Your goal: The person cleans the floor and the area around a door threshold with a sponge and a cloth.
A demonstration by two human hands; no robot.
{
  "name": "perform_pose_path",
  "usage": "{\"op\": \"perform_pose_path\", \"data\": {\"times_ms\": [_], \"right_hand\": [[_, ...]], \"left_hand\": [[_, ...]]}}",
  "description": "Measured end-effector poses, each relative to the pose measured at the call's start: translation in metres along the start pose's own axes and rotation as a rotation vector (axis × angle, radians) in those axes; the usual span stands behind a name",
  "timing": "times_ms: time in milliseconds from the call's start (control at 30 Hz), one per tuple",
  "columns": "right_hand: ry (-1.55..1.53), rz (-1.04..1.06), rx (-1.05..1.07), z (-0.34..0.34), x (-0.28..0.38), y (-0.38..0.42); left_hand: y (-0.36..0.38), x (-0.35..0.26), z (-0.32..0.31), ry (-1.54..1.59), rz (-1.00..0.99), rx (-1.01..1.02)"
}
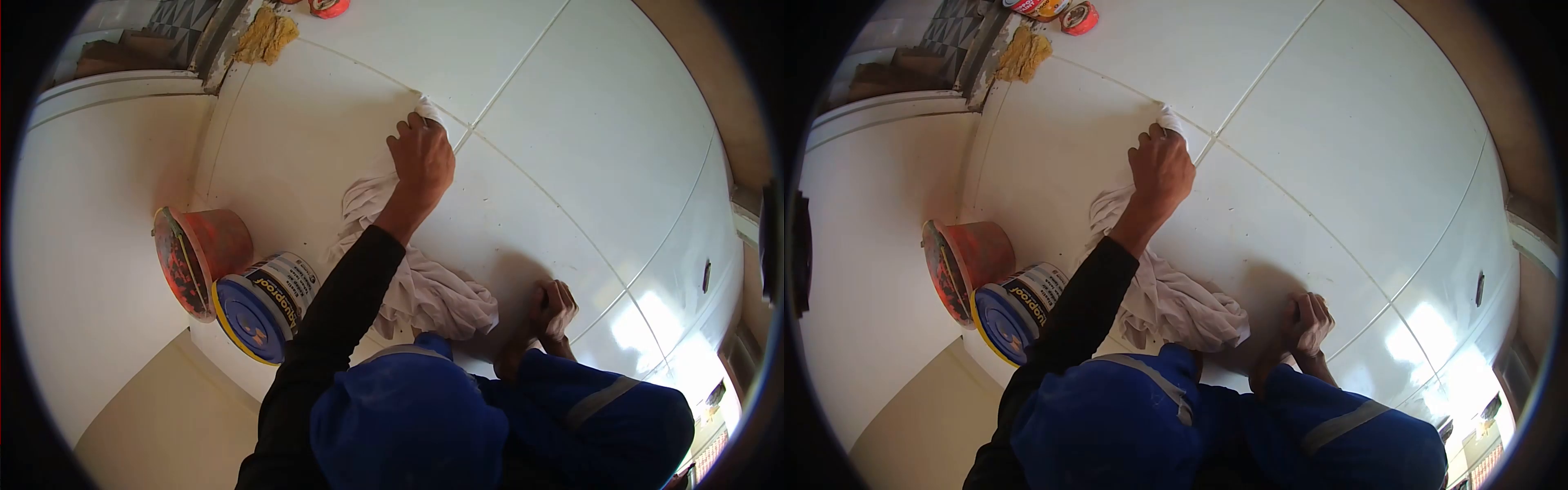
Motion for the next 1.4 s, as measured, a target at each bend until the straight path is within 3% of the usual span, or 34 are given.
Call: {"op": "perform_pose_path", "data": {"times_ms": [233,333,433,500,567,667,1233,1300,1367,1400], "right_hand": [[-0.007,-0.006,0.018,-0.002,0.000,0.001],[-0.002,0.010,0.037,-0.001,0.002,0.002],[-0.025,0.036,0.039,0.001,-0.001,0.004],[-0.047,0.021,0.010,0.001,0.000,0.004],[-0.038,0.017,0.024,0.002,0.002,0.004],[-0.048,0.026,0.026,0.000,0.001,0.002],[0.063,-0.012,0.075,-0.009,-0.001,0.002],[0.067,-0.012,0.059,-0.011,-0.001,0.004],[0.097,-0.012,0.042,-0.012,-0.004,0.006],[0.105,-0.007,0.033,-0.011,-0.001,0.007]], "left_hand": [[0.042,-0.069,0.011,0.139,-0.040,0.097],[0.071,-0.085,0.021,0.289,-0.198,0.141],[0.058,-0.042,0.029,0.309,-0.016,0.062],[0.018,0.019,0.023,0.299,0.110,0.059],[-0.028,0.074,0.011,0.184,0.181,0.055],[-0.066,0.102,-0.012,0.130,0.189,-0.034],[-0.020,0.029,-0.005,0.362,0.034,-0.119],[-0.009,0.013,-0.001,0.349,0.040,-0.094],[0.000,-0.005,-0.004,0.261,0.000,0.095],[0.007,-0.014,0.000,0.265,-0.012,0.068]]}}
Point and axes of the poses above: each hand's wrist, its own y-axis away from the middle knuckle, its own z-axis out of the back of the hand, x = y × z, the point moved 6 cm from there along -y, towards the middle knuckle, and after that the axes turned 2 degrees about -z, right-handed, at the moved point
